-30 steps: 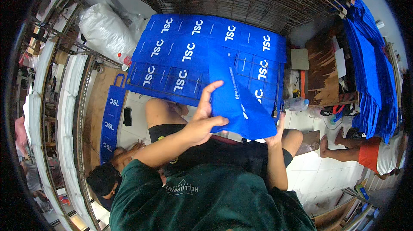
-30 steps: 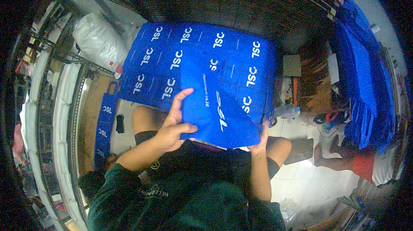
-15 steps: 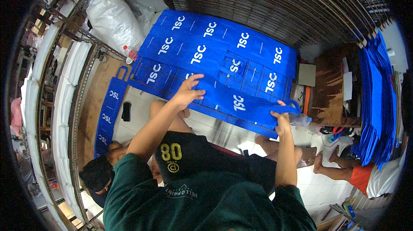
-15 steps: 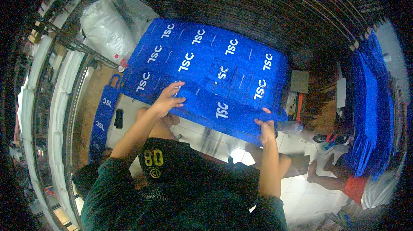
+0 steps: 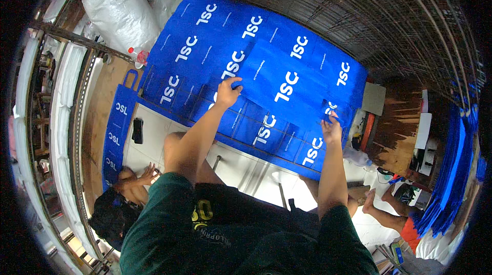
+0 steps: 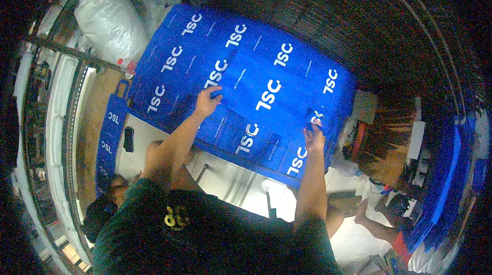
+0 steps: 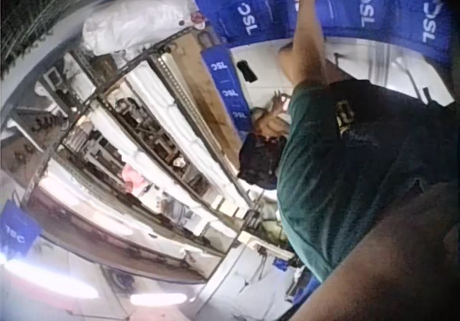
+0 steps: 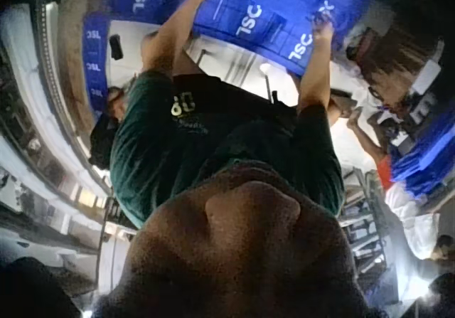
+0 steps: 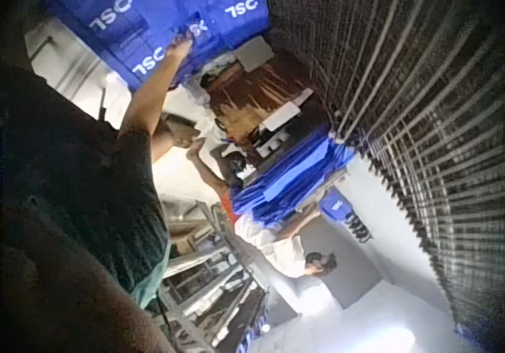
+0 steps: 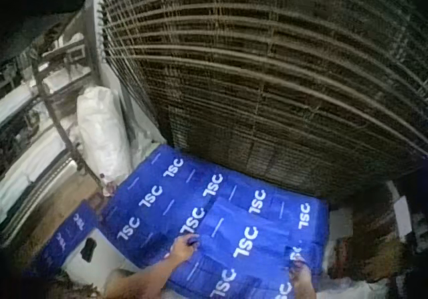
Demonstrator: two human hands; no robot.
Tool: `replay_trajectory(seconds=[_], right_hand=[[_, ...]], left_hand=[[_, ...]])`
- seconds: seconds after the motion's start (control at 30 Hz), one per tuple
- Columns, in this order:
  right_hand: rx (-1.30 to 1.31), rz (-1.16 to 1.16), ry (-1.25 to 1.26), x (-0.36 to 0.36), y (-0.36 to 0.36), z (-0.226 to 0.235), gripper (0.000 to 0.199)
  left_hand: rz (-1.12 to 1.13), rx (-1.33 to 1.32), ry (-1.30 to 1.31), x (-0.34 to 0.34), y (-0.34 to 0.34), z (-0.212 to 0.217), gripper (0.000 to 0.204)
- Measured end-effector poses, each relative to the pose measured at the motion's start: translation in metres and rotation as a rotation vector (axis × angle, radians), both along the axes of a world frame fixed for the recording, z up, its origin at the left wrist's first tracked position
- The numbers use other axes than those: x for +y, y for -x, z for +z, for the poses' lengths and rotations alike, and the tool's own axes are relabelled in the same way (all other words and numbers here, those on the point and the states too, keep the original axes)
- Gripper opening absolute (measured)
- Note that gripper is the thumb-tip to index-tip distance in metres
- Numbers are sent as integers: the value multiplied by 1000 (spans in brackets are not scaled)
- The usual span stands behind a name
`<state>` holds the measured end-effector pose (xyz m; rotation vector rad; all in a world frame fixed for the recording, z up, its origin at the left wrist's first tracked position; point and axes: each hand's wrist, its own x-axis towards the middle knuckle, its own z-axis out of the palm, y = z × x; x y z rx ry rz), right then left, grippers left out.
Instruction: The person sits on the floor and repeatedly folds blue tote bags with 'TSC' branding. They pick up a bag, fold it flat, and place it on a growing stack. Another person is visible in the background performing a similar task.
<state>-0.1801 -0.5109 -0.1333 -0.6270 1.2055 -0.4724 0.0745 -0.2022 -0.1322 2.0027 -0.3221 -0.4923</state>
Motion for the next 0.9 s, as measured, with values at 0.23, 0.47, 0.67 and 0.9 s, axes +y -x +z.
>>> replay_trajectory(seconds=[0.23, 0.47, 0.67, 0.9], right_hand=[[106, -106, 19, 11, -10, -37, 22], [69, -63, 89, 12, -17, -35, 17], [62, -98, 91, 12, -18, -40, 18], [43, -121, 83, 7, -22, -43, 30]], left_hand=[[51, -151, -247, 6, 8, -72, 34], [106, -172, -256, 4, 1, -78, 33], [127, -159, -225, 6, -1, -87, 35], [108, -262, -202, 8, -5, -95, 33]])
